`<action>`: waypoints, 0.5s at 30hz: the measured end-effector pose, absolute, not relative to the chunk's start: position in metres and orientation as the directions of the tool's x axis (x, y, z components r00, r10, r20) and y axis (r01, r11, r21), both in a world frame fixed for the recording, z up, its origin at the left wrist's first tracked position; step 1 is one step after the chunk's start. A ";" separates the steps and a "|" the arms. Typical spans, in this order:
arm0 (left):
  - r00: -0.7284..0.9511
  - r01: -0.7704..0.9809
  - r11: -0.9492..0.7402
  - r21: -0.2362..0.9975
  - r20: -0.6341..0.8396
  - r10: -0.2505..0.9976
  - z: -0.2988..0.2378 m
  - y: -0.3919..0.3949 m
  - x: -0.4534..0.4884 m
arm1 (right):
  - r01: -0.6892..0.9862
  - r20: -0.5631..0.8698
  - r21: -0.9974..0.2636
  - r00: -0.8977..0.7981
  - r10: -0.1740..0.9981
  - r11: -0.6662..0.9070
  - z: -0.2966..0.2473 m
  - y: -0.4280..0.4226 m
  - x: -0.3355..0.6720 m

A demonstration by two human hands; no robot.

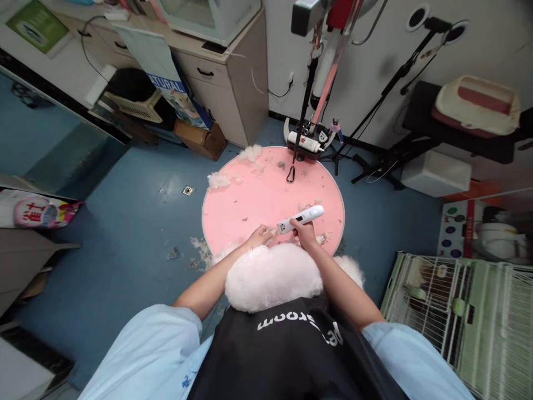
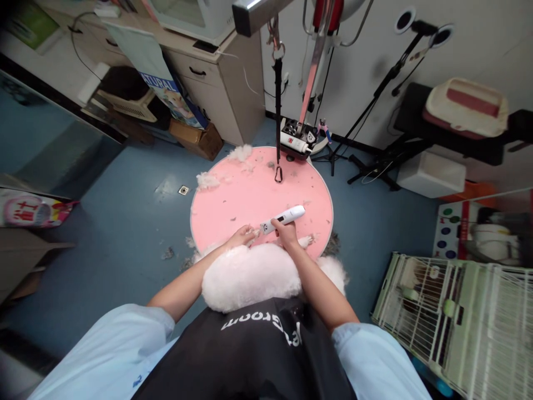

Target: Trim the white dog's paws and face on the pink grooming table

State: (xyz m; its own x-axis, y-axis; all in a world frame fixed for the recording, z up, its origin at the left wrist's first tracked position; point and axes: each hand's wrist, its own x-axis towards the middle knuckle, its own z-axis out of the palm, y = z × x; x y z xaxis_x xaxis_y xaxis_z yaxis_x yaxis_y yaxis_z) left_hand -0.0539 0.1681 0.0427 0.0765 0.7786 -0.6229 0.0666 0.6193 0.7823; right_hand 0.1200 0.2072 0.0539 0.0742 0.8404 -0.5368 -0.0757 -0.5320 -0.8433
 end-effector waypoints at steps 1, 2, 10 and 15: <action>0.081 0.064 0.621 0.781 -0.624 0.777 0.043 0.168 -0.054 | -0.077 -0.542 -0.840 0.067 0.838 -0.537 0.055 0.207 0.119; 0.085 0.062 0.623 0.780 -0.626 0.775 0.044 0.167 -0.054 | -0.077 -0.546 -0.837 0.055 0.836 -0.542 0.056 0.207 0.119; 0.073 0.047 0.620 0.784 -0.621 0.780 0.046 0.169 -0.054 | -0.107 -0.571 -0.819 0.062 0.819 -0.564 0.045 0.207 0.120; 0.062 0.049 0.603 0.796 -0.605 0.794 0.047 0.168 -0.053 | -0.120 -0.567 -0.823 0.114 0.816 -0.555 0.042 0.209 0.120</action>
State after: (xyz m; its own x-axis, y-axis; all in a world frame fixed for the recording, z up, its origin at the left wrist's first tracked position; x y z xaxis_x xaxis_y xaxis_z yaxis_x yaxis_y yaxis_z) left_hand -0.0533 0.1682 0.0472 0.0618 0.7937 -0.6052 0.0485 0.6033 0.7961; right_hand 0.1199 0.2094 0.0420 0.1140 0.8157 -0.5672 -0.1203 -0.5553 -0.8229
